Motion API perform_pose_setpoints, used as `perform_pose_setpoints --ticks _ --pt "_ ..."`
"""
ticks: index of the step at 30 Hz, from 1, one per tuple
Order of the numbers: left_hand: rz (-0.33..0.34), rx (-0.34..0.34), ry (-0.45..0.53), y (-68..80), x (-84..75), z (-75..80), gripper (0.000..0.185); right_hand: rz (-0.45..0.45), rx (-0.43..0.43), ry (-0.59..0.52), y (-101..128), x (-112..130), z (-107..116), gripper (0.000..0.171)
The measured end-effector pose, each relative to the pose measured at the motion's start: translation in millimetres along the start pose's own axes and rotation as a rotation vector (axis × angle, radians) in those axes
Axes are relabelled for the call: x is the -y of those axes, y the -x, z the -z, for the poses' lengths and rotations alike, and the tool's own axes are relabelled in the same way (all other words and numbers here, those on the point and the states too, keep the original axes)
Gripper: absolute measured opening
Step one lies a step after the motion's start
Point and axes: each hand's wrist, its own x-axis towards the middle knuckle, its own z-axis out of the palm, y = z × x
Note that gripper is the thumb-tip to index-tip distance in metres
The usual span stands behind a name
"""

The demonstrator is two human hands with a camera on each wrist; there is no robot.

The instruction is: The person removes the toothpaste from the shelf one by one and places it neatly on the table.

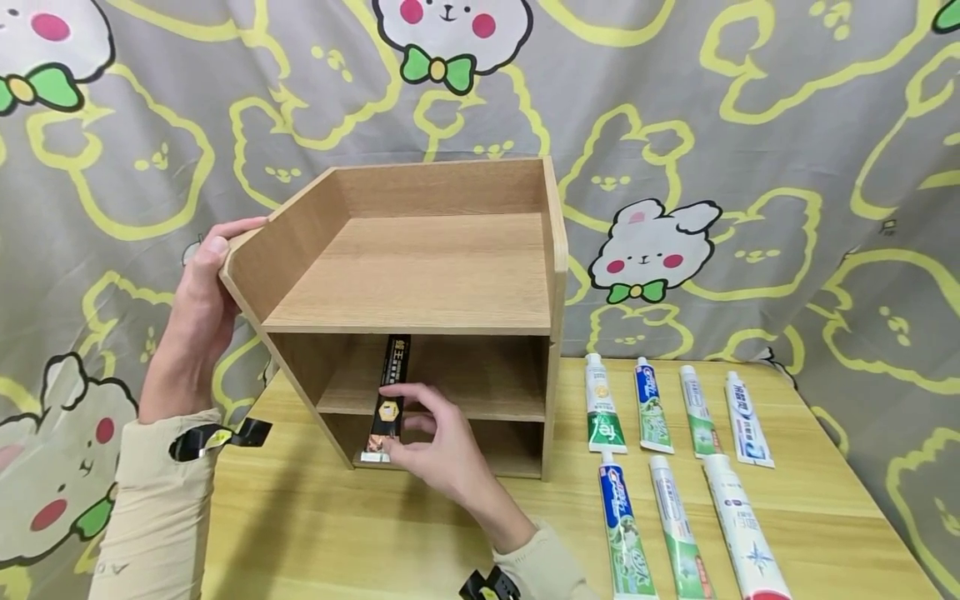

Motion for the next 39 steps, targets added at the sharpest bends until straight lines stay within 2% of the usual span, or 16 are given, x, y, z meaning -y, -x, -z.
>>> perform_pose_setpoints --ticks 29,39 --pt "-0.007 -0.014 0.024 1.9 1.1 1.8 0.051 0.067 0.005 0.116 38.5 -4.8 5.1 0.06" --pt "-0.01 -0.007 0.011 2.0 2.3 1.9 0.052 0.102 -0.028 0.178 53.1 -4.1 11.8 0.056"
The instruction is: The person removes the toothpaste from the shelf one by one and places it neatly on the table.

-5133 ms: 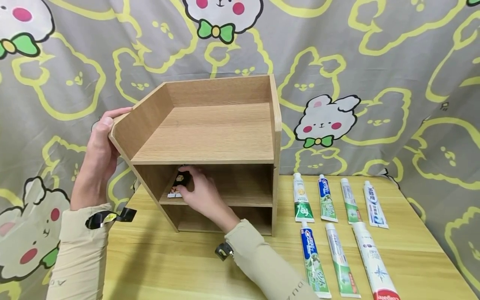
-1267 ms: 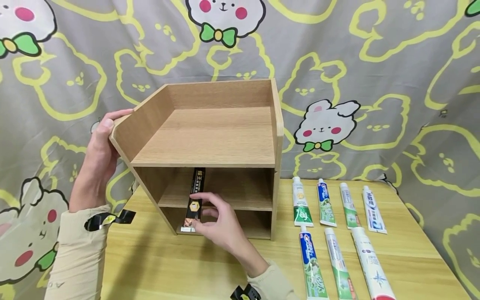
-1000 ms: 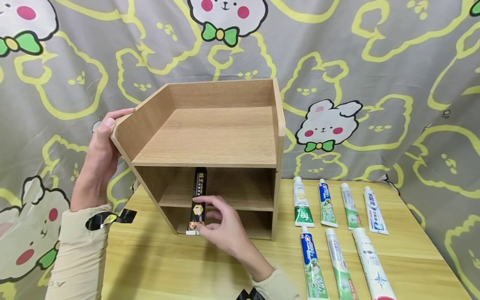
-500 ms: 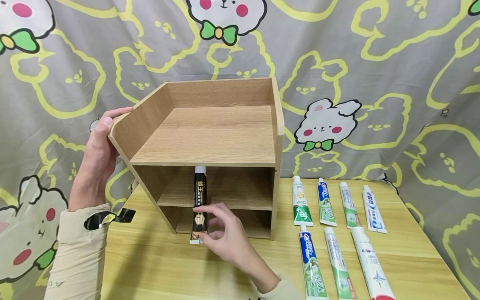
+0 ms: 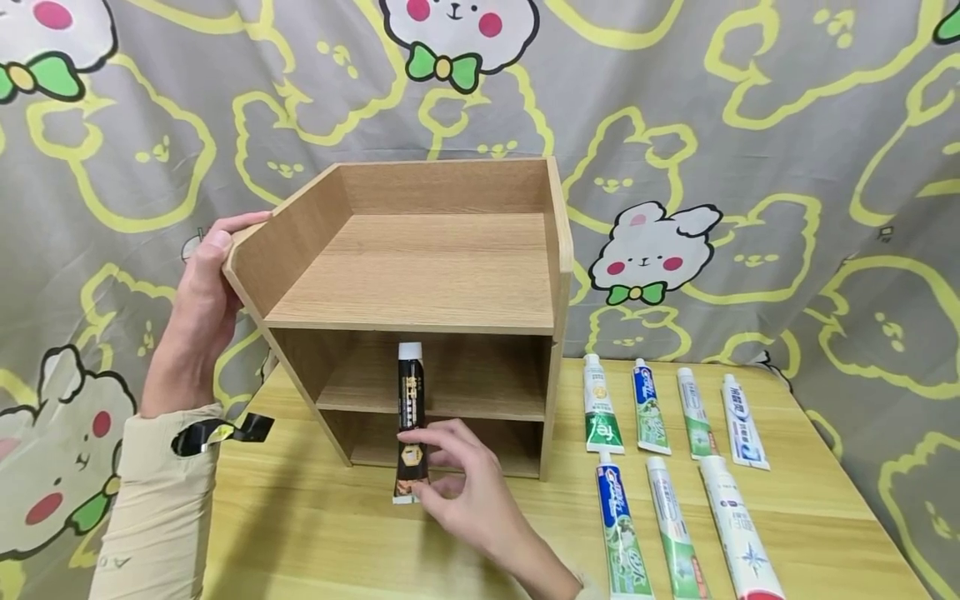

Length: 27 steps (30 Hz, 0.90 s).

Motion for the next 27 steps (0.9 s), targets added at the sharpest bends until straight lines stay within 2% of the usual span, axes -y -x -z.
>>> perform_pose_setpoints --ticks 11,21,27 --pt "0.001 -0.006 0.004 0.2 -0.2 0.0 0.051 0.031 -0.01 0.051 13.6 17.1 16.9 0.053" --pt "-0.016 0.004 0.001 0.5 1.8 2.0 0.053 0.111 -0.033 0.043 30.2 16.4 31.3 0.046" --pt "-0.001 0.006 0.011 0.1 0.9 1.7 0.053 0.107 -0.057 0.066 37.1 17.4 36.4 0.045"
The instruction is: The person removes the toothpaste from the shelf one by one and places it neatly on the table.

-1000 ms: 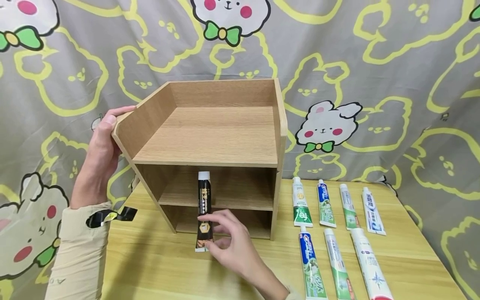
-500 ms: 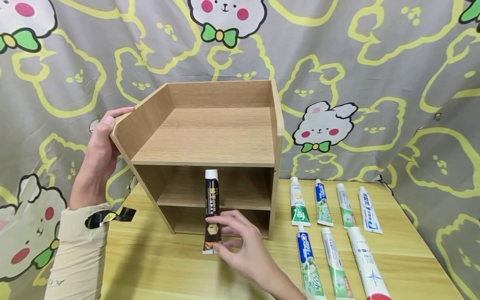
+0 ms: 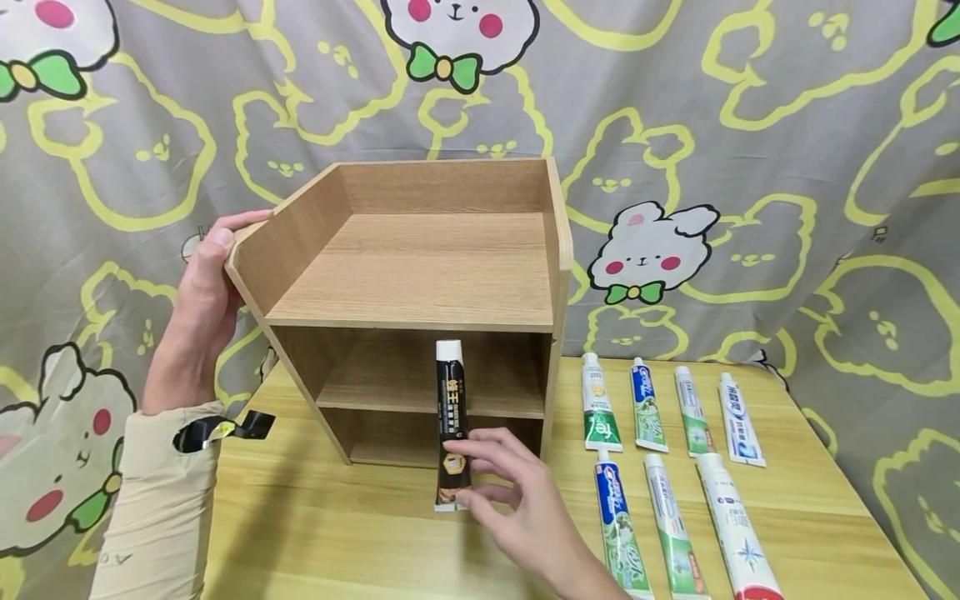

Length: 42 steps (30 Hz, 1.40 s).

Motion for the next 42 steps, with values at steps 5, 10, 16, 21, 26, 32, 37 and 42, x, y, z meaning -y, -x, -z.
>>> perform_pose_setpoints --ticks 5,10,16,21,26,32,37,42 --pt "-0.003 -0.004 -0.006 0.3 -0.4 0.8 0.052 0.03 -0.012 0.016 4.3 2.4 6.5 0.047" --pt "-0.01 0.005 -0.009 -0.5 0.1 1.3 0.052 0.025 -0.038 0.041 9.7 3.7 12.2 0.047" --pt "-0.01 -0.001 -0.02 -0.4 0.3 0.8 0.052 0.056 -0.074 0.074 15.9 -0.8 17.6 0.048" --pt "-0.004 -0.005 -0.019 0.9 0.3 1.0 0.052 0.086 -0.097 0.095 21.2 -4.9 23.1 0.05" --pt "-0.004 -0.003 -0.015 0.2 0.5 0.2 0.053 0.09 -0.116 0.126 25.9 -3.4 31.8 0.052" --pt "-0.008 0.008 -0.013 -1.4 0.9 -0.9 0.053 0.042 -0.144 0.164 31.4 -1.4 44.3 0.052" --pt "-0.012 0.003 -0.01 -0.4 1.0 0.3 0.054 -0.005 -0.171 0.203 34.0 2.7 50.1 0.053" --pt "-0.007 0.007 -0.013 0.2 0.7 1.6 0.054 -0.075 -0.213 0.247 39.5 8.2 54.3 0.052"
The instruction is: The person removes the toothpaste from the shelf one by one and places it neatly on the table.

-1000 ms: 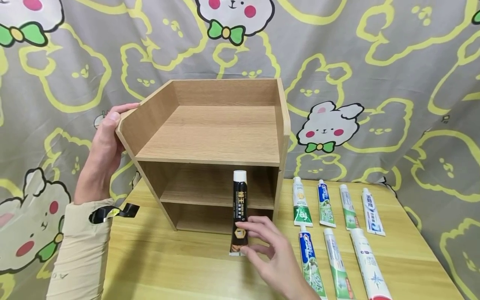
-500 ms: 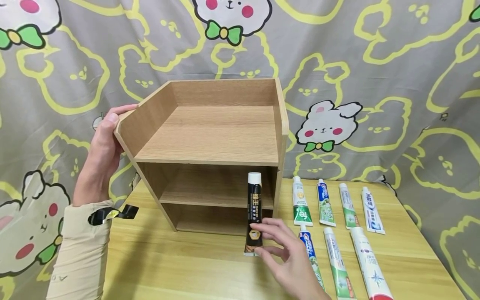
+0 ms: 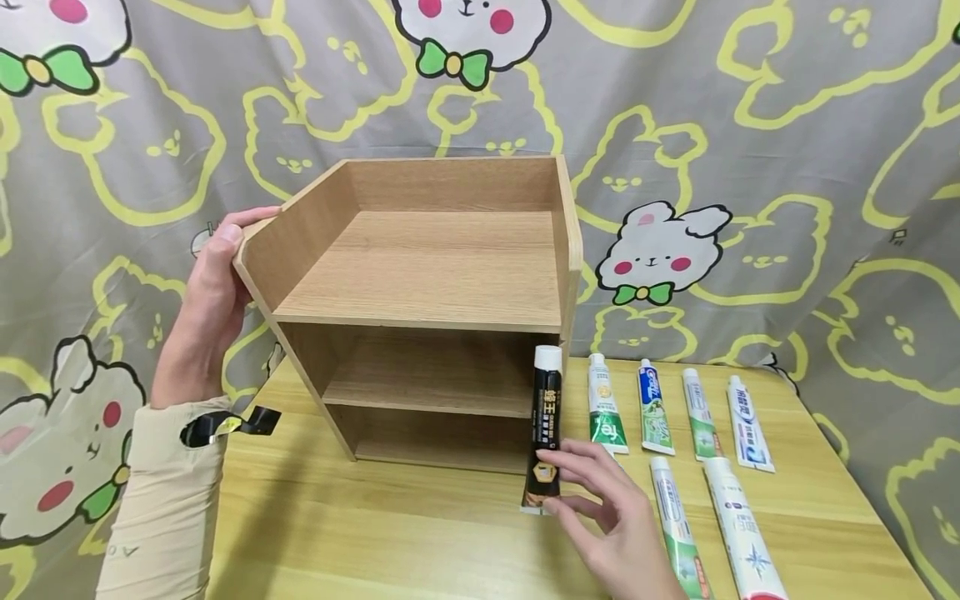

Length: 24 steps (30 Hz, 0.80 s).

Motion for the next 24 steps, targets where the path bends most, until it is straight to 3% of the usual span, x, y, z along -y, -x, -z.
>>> perform_pose_setpoints --ticks 6,13,17,24 --pt "-0.002 -0.006 -0.007 -0.6 0.2 -0.9 0.053 -0.035 -0.005 0.046 6.4 -3.8 12.5 0.049" --pt "-0.004 -0.006 -0.013 -0.6 -0.3 -1.1 0.052 0.034 0.021 0.008 12.9 -12.4 29.2 0.048" --pt "-0.002 -0.007 -0.014 -0.7 -0.9 -1.7 0.052 0.014 0.006 0.054 17.8 -14.7 37.9 0.048" --pt "0.0 -0.008 -0.01 -0.5 -1.3 -1.7 0.052 0.05 0.032 -0.007 23.5 -28.6 58.1 0.048"
